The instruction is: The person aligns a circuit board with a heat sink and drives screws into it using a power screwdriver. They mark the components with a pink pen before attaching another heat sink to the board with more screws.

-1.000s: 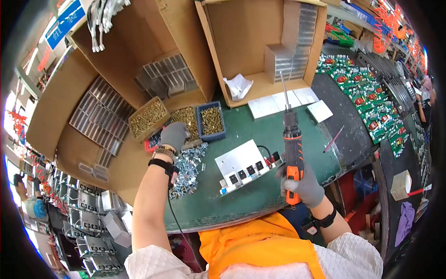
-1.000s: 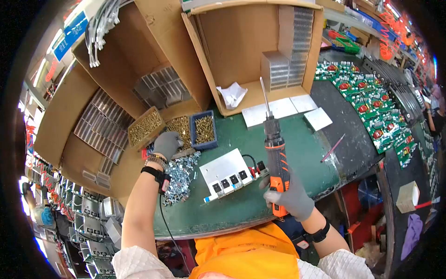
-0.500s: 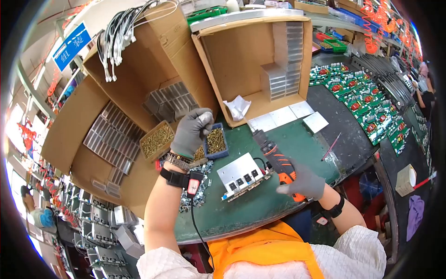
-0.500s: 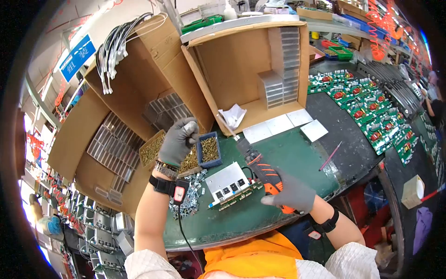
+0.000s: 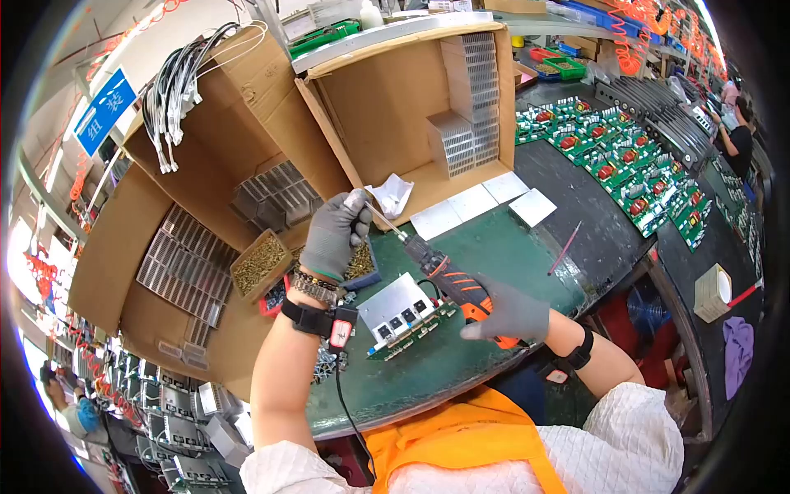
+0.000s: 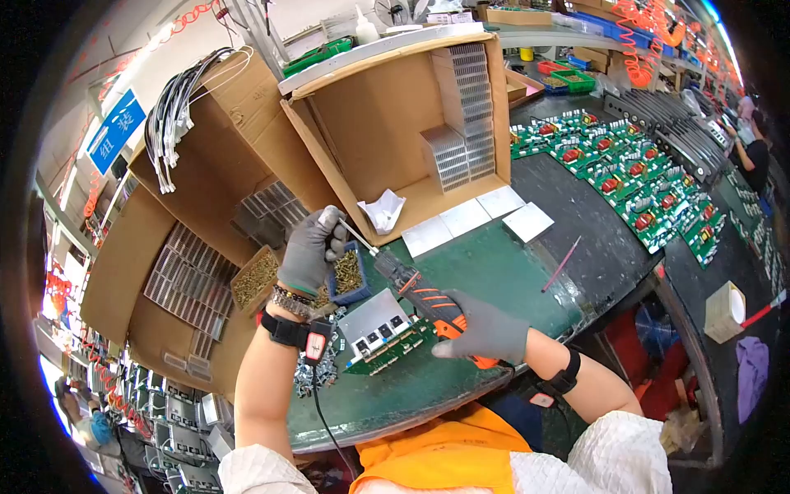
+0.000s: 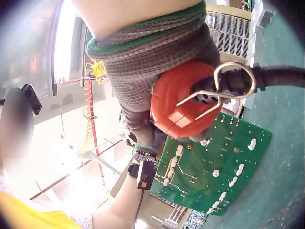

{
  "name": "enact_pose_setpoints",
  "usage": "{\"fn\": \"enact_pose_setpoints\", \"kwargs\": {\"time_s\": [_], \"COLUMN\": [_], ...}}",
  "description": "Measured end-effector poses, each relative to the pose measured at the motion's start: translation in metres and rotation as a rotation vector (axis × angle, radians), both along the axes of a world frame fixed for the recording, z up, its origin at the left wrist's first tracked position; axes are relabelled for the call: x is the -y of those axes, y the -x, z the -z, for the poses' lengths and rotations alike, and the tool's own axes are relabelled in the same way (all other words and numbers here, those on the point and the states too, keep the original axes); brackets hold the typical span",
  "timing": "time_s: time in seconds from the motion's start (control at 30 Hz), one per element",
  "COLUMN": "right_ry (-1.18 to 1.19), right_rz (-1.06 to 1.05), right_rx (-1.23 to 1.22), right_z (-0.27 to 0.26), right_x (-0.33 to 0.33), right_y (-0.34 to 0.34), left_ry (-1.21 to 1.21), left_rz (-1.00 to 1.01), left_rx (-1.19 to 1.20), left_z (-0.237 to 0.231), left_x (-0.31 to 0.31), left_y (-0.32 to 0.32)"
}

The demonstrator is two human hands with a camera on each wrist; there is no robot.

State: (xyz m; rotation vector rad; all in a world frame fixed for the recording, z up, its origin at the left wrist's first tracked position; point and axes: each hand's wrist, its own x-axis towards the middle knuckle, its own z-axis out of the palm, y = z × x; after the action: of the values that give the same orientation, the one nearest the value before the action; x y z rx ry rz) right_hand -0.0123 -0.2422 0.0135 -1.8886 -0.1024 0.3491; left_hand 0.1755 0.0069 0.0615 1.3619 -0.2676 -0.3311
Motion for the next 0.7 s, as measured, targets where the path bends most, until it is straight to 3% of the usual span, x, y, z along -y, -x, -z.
{"fn": "enact_pose_setpoints", "kwargs": {"time_s": [0.2,0.37,0.47,0.63,0.7], "right_ry": [-0.085,-0.05,-0.101,-0.095,-0.104], "right_rz": [-0.029,-0.029,-0.013,-0.004,-0.009], "right_rx": [-0.141,-0.115,-0.151,-0.082,-0.109], "right_z": [-0.009,-0.014,-0.01,-0.007,-0.009], "right_x": [-0.001,0.0,0.0,-0.001,-0.002], "right_y": [0.0,-0.001,0.0,0.004,0.004], "left_ry": [-0.177,-0.238,-0.464,-0.287,-0.194], "left_rz": [0.107,0.061,0.009,0.04,0.166], "left_rx": [0.065,0.023,0.174,0.084,-0.034], "left_z": [-0.013,-0.018,-0.029,-0.02,-0.019], "left_x": [-0.009,-0.008,-0.006,-0.011,-0.014], "left_y": [-0.012,-0.009,-0.001,0.006,0.008]}}
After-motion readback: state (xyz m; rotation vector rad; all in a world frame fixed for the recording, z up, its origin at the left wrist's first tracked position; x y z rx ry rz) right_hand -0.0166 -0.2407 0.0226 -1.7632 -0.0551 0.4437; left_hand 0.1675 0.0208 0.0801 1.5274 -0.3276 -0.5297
